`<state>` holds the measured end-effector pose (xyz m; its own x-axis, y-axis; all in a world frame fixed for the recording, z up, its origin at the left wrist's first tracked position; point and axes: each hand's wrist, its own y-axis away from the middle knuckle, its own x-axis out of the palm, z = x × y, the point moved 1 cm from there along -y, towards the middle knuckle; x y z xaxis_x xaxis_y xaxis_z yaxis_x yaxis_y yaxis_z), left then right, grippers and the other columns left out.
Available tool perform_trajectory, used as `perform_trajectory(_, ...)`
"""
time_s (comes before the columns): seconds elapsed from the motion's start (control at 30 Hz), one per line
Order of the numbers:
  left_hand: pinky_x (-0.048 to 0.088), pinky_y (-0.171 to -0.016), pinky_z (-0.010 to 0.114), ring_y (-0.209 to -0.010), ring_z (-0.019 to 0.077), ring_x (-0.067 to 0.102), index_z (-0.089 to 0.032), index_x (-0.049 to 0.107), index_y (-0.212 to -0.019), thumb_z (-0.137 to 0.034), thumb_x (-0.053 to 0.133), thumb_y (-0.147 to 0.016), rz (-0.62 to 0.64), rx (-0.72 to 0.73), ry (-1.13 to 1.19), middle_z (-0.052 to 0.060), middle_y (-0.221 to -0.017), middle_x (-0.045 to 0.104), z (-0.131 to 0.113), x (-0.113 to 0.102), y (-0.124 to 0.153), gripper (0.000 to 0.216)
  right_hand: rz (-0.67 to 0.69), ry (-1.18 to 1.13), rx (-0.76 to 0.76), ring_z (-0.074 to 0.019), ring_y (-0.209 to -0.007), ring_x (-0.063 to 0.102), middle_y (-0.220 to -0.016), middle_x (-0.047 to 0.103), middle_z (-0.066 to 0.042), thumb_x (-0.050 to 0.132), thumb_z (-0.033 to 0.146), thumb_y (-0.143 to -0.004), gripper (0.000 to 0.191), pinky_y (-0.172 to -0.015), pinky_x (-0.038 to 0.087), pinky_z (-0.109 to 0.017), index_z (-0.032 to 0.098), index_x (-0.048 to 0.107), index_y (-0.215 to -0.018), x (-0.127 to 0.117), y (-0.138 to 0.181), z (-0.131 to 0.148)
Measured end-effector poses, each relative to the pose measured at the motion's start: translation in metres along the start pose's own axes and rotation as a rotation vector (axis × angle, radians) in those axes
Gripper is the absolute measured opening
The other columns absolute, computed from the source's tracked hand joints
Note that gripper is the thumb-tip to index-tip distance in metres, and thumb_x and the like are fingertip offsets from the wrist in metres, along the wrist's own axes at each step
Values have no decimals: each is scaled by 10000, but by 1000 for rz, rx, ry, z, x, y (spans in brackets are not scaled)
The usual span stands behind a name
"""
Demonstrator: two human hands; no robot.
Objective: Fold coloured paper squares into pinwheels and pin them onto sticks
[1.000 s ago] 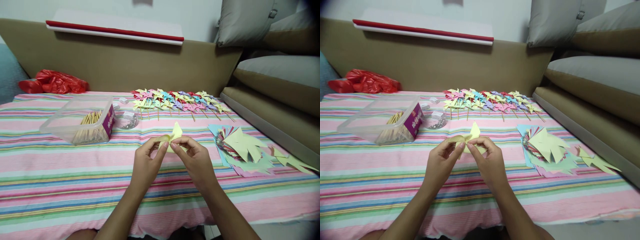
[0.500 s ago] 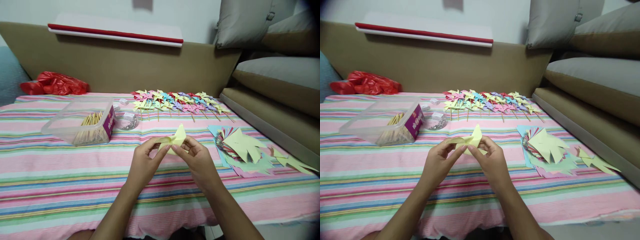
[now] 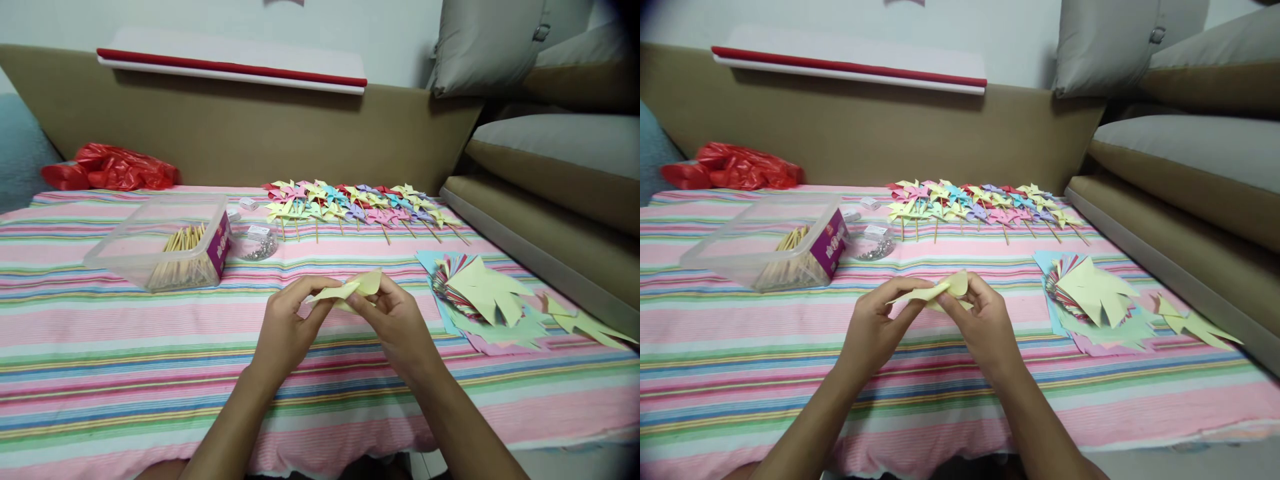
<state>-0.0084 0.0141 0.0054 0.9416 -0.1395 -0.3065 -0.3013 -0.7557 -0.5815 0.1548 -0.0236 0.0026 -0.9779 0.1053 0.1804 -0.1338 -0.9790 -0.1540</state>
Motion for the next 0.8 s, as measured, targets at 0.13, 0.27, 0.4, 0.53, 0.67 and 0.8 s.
perform_trajectory(0.13,512,-807,238,-913,145,699,-223,715,-1027,-173,687,-905,-1,76,-34,10,-976,767,-4,-3,0,134,2,20,-74,-140,-905,653,-912,703,22,762,312,-854,120,-819,532,-242,262,726,-958,1,1,2)
perform_trajectory(0.27,509,-781,239,-889,148,696,-221,706,-1034,-153,688,-898,-10,147,-56,16,-960,766,-6,-5,-1,153,22,25,-139,-127,-878,655,-888,691,30,734,270,-878,72,-780,539,-223,276,727,-949,2,1,2)
perform_trajectory(0.4,510,-783,241,-892,149,694,-218,704,-1035,-147,680,-902,-15,179,-65,22,-958,764,-6,-5,-1,153,13,39,-170,-122,-866,650,-897,687,31,735,253,-877,77,-766,537,-218,283,726,-947,2,0,1)
perform_trajectory(0.53,511,-778,235,-886,140,692,-222,701,-1035,-140,681,-901,-20,186,-64,16,-958,762,-6,-5,0,159,11,59,-183,-129,-856,635,-900,678,20,729,253,-881,75,-765,533,-235,279,720,-951,2,0,1)
perform_trajectory(0.67,513,-769,233,-872,135,686,-219,699,-1022,-116,672,-900,-24,207,-59,12,-937,759,-6,-5,1,162,8,53,-199,-142,-880,619,-926,655,13,722,245,-885,55,-794,536,-267,277,707,-927,0,1,-3)
perform_trajectory(0.8,522,-772,234,-869,136,688,-215,700,-1011,-93,676,-888,-46,224,-50,10,-931,759,-7,-4,1,175,-2,111,-303,-153,-906,617,-930,647,7,696,201,-899,94,-792,533,-279,287,698,-936,2,1,-4)
